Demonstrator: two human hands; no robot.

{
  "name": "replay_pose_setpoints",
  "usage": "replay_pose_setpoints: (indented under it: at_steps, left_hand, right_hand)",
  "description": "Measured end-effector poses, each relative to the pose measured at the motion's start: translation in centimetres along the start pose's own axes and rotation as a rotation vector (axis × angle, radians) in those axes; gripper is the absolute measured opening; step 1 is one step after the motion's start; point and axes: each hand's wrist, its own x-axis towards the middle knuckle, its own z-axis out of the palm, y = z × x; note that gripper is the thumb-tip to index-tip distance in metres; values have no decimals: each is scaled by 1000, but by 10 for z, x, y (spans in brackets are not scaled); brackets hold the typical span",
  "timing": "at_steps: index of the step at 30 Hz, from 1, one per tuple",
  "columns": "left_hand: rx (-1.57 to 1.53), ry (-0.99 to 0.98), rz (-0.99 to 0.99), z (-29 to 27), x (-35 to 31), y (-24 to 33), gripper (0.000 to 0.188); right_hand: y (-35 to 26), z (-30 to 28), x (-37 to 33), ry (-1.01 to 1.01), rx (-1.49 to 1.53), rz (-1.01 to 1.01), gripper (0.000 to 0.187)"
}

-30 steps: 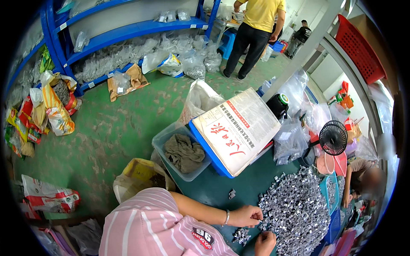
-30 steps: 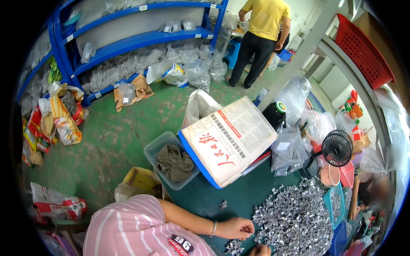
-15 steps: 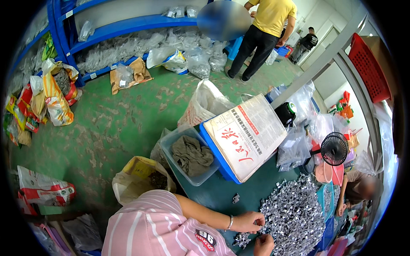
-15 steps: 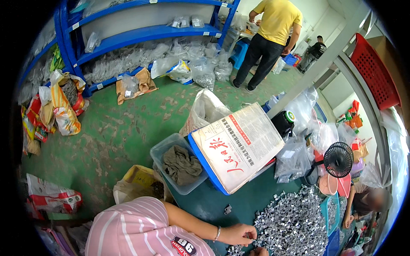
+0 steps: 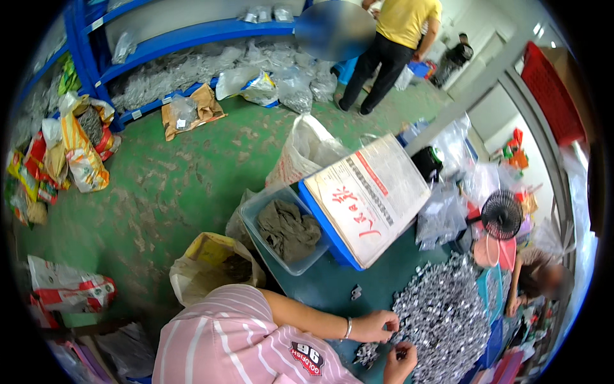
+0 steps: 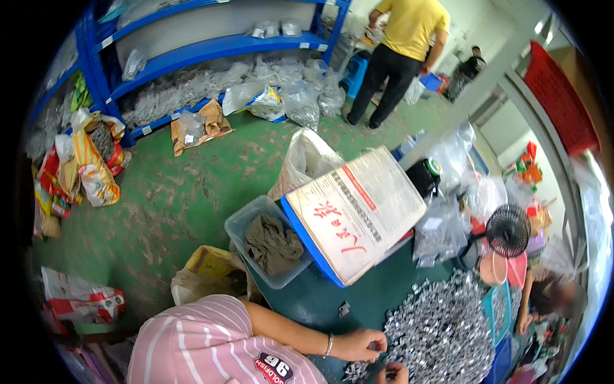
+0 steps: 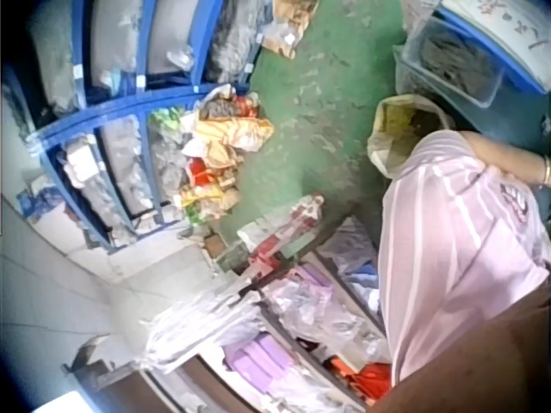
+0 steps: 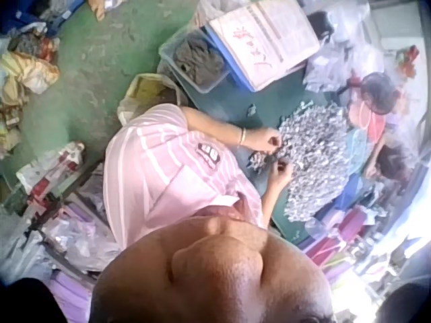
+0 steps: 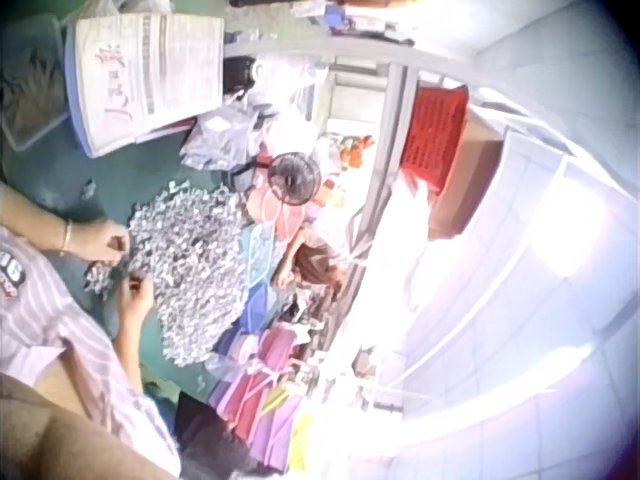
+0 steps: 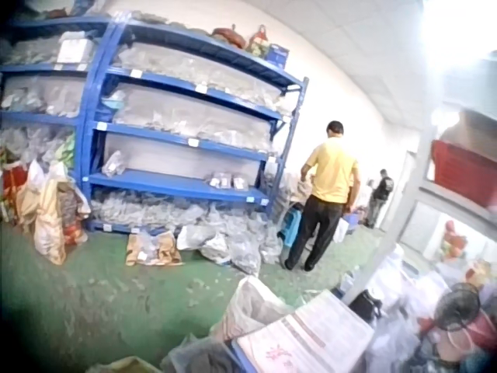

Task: The person sorts small metal hardware components by hand, selecting individual pieces from a large pile and grouping them on the table.

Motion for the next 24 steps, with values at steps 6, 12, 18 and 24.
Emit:
replay_pose_setpoints:
  at_steps: [6, 12, 18, 24]
  left_hand:
    - [294, 67, 174, -10, 1, -20, 18]
    - [100, -14, -171, -10, 1, -3, 15]
    - [1, -84, -270, -8, 4, 0, 18]
    - [-110, -79, -363, -2, 5, 1, 25]
  right_hand:
    - [13, 25, -7, 142, 429, 7, 28]
    - [2, 28, -12, 206, 608, -14, 44]
    - [9, 32, -13, 199, 649, -38, 52]
    - [13, 27, -18, 211, 664, 53, 30]
